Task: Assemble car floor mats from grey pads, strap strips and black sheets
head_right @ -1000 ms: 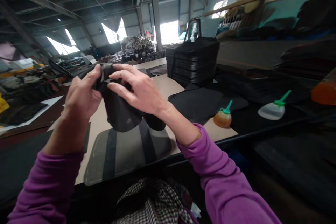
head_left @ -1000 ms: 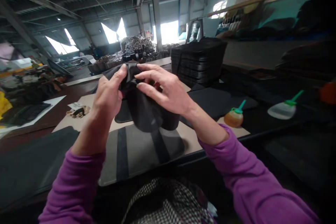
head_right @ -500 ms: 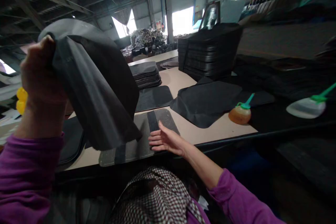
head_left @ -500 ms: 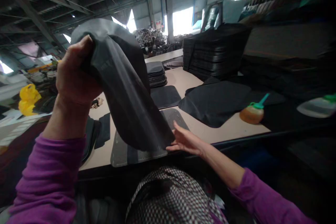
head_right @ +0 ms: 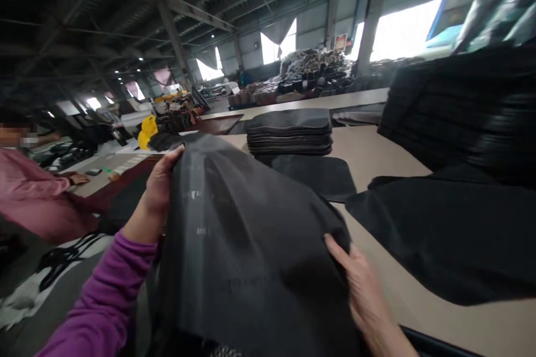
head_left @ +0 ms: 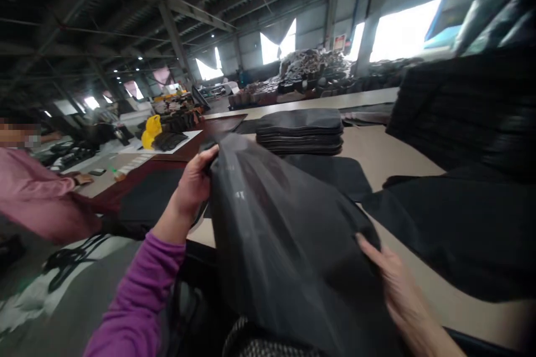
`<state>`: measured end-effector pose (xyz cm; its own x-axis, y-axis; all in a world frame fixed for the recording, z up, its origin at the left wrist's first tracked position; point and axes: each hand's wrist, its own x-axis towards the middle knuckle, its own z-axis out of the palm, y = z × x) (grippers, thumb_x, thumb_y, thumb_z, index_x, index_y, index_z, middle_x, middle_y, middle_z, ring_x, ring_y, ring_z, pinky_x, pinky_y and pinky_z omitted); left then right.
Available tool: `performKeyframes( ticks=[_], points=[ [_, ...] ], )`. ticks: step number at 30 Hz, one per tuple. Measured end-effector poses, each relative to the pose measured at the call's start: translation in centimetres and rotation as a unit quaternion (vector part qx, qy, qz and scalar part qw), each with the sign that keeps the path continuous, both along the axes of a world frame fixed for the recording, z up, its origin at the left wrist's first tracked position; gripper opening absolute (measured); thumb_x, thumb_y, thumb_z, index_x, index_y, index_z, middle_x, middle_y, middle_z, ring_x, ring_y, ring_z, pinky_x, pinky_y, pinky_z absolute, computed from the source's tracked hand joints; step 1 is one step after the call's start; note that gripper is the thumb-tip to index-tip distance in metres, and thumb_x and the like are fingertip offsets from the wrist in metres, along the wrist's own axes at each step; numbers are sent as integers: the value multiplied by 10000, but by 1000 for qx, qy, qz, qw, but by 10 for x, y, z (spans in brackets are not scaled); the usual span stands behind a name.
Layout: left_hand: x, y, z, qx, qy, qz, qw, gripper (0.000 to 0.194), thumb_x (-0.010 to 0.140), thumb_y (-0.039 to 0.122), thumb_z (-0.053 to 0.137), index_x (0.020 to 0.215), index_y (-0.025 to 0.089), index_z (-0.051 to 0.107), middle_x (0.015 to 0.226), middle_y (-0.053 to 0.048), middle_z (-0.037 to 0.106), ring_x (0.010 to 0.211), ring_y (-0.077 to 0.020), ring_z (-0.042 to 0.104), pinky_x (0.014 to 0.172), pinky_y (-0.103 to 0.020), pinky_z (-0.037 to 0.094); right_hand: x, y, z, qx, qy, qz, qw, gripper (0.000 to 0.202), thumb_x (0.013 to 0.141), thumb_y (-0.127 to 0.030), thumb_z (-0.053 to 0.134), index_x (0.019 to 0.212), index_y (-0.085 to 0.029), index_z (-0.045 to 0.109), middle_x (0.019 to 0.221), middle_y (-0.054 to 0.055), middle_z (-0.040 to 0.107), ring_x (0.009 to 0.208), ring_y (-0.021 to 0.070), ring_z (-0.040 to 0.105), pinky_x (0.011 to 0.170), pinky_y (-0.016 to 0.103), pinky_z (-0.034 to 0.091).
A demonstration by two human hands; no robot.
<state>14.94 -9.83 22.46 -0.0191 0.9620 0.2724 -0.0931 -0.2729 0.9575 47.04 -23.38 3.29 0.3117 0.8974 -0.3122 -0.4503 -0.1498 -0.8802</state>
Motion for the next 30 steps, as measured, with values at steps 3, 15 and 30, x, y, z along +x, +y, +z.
performKeyframes(
  ticks=[3,15,30],
  points=[
    [-39,-2,-57,-159,10,-79,984,410,734,424,876,1027,156,775,926,-85,811,808,-248,783,692,-311,645,35,-19,8,-39,-183,-71,980,537,528,-710,821,1036,-557,732,1121,47,765,1243,355,653,801,419,659],
    [-69,-116,-185,-335,27,-27,942,604,726,434,901,1261,228,710,1188,-87,783,1030,-296,764,880,-406,640,70,-86,-37,-66,-361,23,930,472,804,-621,751,1153,-304,746,1196,42,757,1086,296,732,882,356,645],
    [-59,-21,-209,-32,282,157,946,430,884,567,712,1131,217,678,1053,-26,752,970,-199,704,879,-271,527,84,-11,-31,-17,-473,-90,876,414,876,-625,695,1025,-239,689,764,14,696,705,197,669,612,272,516]
  ],
)
